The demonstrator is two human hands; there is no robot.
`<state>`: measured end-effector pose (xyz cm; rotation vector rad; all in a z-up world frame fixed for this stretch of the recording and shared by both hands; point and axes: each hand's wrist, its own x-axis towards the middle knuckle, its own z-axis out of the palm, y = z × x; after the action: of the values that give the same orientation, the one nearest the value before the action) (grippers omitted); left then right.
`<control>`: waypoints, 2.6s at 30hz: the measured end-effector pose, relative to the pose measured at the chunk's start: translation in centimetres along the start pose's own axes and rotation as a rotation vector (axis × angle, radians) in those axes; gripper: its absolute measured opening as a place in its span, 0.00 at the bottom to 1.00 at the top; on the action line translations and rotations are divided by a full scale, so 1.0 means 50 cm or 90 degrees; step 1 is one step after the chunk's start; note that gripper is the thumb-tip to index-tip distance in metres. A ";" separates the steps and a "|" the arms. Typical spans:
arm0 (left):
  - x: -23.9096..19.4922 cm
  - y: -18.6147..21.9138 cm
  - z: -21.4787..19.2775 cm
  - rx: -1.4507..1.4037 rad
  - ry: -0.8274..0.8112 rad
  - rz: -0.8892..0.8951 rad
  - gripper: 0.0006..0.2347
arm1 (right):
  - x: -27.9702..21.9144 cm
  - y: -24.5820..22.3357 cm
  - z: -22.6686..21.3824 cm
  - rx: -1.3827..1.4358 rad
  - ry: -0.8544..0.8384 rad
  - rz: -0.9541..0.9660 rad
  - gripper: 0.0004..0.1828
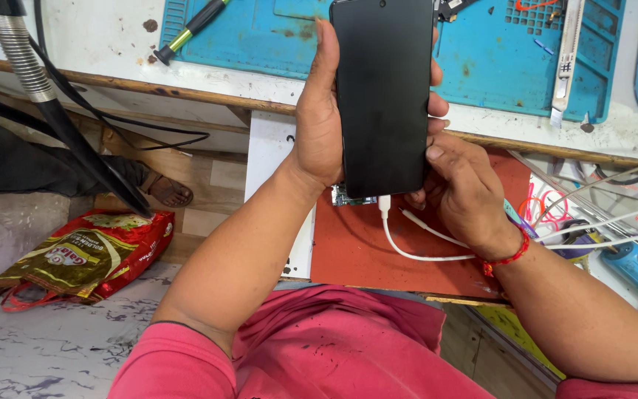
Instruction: The person inspects a smartphone and a small circuit board, connecting a USB cable to the phone. They then use a white plastic tool to scrape the surface of the circuit board and later use a metal tool to scrape the back of the smartphone. The person handles various electronic components and tools on a cluttered workbench.
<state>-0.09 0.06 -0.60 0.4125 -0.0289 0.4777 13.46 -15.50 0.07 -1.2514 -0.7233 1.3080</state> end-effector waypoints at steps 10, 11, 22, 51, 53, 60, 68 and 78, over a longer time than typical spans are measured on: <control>-0.001 0.000 0.003 0.043 0.004 0.009 0.39 | -0.001 0.001 0.009 0.022 0.025 0.010 0.17; 0.000 0.000 0.004 0.044 0.003 0.012 0.39 | 0.000 -0.001 0.008 0.002 0.017 0.000 0.17; -0.003 -0.004 0.006 0.042 0.002 0.030 0.37 | 0.003 0.000 0.012 -0.033 -0.004 -0.030 0.19; -0.012 -0.018 0.022 0.008 0.030 0.055 0.38 | -0.001 0.000 0.013 -0.001 -0.017 -0.058 0.19; -0.011 -0.017 0.025 0.008 0.034 0.055 0.38 | -0.001 -0.003 0.016 -0.004 -0.013 -0.053 0.19; -0.012 -0.018 0.020 0.023 0.014 0.050 0.38 | -0.003 -0.007 0.019 -0.021 -0.010 -0.058 0.20; -0.011 -0.016 0.017 0.038 0.010 0.060 0.37 | -0.001 0.003 0.016 0.000 -0.021 -0.069 0.19; -0.014 -0.012 0.019 0.052 0.018 0.055 0.38 | 0.000 0.015 0.007 0.017 -0.042 -0.091 0.20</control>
<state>-0.38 -1.11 -0.07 0.4855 0.0006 0.5709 12.93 -15.55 -0.55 -1.1181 -0.8238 1.2416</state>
